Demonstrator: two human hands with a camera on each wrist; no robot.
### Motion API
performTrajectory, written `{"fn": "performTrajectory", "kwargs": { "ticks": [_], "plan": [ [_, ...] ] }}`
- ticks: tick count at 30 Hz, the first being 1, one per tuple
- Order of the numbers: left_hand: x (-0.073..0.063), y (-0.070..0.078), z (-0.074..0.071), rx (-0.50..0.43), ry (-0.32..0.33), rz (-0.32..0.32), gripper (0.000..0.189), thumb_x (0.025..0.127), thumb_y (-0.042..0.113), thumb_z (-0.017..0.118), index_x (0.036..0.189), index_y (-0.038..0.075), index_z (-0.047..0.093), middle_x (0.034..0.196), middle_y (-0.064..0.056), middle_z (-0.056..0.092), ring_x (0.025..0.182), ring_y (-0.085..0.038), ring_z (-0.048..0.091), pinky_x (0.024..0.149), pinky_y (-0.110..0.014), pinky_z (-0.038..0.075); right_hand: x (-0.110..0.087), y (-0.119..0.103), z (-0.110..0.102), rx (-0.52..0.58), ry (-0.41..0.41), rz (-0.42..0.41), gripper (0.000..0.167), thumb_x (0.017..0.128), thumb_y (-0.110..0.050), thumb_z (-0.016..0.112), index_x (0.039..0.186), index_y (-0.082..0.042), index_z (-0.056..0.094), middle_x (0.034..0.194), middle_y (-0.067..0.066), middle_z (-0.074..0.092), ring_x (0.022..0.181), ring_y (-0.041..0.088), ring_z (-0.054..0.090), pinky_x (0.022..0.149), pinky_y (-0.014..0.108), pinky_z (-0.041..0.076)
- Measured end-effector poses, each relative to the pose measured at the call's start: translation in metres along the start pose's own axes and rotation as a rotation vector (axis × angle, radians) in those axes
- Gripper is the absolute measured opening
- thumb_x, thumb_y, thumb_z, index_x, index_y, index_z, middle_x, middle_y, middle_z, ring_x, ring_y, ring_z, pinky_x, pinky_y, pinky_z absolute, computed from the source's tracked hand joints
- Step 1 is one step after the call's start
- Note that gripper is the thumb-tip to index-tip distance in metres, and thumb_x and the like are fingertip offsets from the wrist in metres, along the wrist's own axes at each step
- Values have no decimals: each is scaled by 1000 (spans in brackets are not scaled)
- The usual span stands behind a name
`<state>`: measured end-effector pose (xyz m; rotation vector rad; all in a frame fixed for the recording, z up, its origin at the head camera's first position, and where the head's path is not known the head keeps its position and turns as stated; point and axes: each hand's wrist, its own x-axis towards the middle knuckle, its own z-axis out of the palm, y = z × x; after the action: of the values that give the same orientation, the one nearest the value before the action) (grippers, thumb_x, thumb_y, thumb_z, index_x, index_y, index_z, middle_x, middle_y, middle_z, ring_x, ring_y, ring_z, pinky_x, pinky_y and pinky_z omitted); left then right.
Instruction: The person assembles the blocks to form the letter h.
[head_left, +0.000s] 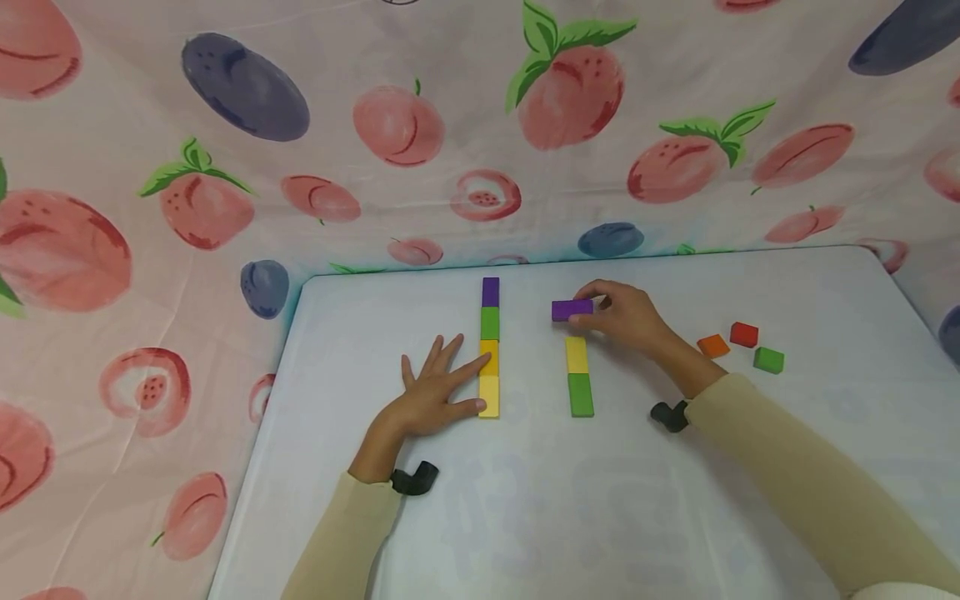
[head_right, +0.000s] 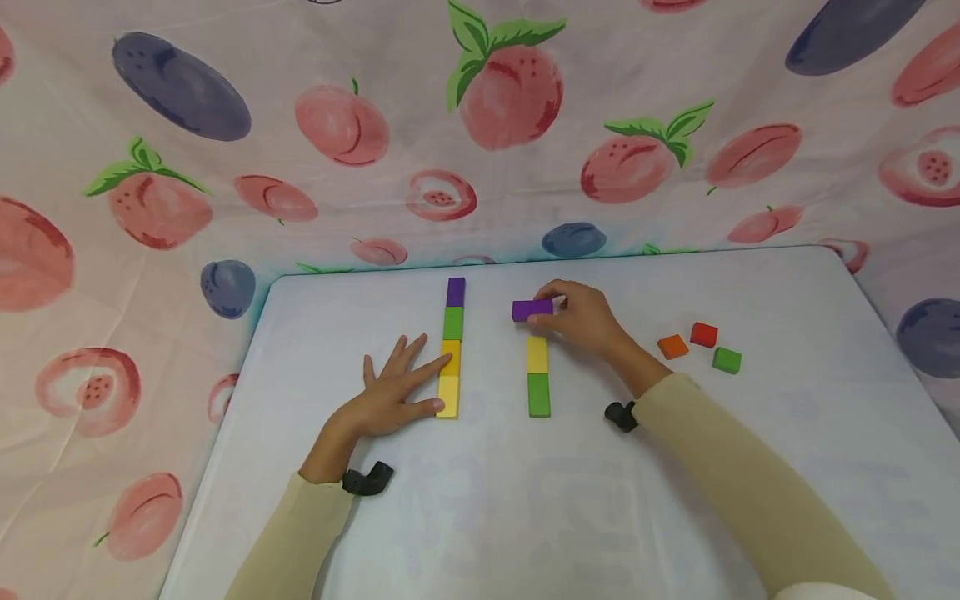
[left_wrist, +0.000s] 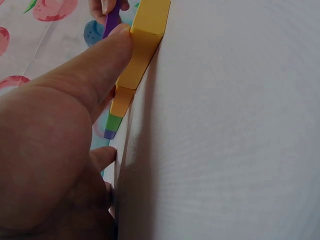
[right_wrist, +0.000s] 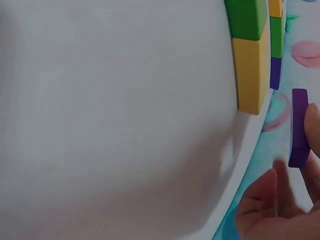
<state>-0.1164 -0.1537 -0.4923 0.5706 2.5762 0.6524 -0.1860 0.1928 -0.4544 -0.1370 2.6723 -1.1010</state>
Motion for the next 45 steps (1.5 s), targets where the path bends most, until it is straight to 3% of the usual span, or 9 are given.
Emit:
{"fn": "performTrajectory", "kwargs": {
  "ticks": [8, 15, 20, 32, 45],
  "plan": [
    [0, 0, 0, 8, -7, -1, 72, 95, 63, 58, 158, 49, 26, 174, 2, -5, 159, -29, -19, 111, -74, -25, 16, -23, 8, -56, 31, -3, 40, 89, -35, 81, 123, -16, 71, 120, 11, 69, 109, 29, 57, 84, 40, 54],
    [0, 0, -1, 11, -5, -8, 72, 95, 63, 59, 158, 50, 26, 174, 2, -5, 159, -29, -19, 111, -74, -24, 28, -47, 13, -78, 3, 54, 44, 84, -34, 85, 121, -12, 74, 118, 10, 72, 115, 29, 57, 100, 46, 50],
    [0, -1, 0, 13, -7, -8, 72, 95, 64, 58, 158, 50, 25, 174, 2, -5, 159, -29, -19, 111, -74, -24, 37, -56, 22, -81, -15, 69, 42, 85, -33, 85, 120, -11, 74, 116, 10, 71, 112, 28, 56, 101, 45, 49],
    [0, 0, 0, 6, 5, 8, 71, 96, 63, 58, 158, 48, 28, 174, 0, -4, 159, -32, -17, 110, -76, -23, 50, -58, 43, -76, -39, 124, 39, 85, -37, 84, 117, -15, 75, 115, 8, 68, 111, 27, 55, 99, 44, 48],
    [-2, 2, -2, 4, 12, 14, 71, 96, 60, 59, 159, 46, 29, 174, 0, -4, 159, -30, -17, 111, -76, -22, 60, -52, 49, -18, -84, 208, 36, 86, -39, 83, 113, -18, 74, 116, 7, 66, 113, 27, 54, 100, 44, 49]
  ]
}}
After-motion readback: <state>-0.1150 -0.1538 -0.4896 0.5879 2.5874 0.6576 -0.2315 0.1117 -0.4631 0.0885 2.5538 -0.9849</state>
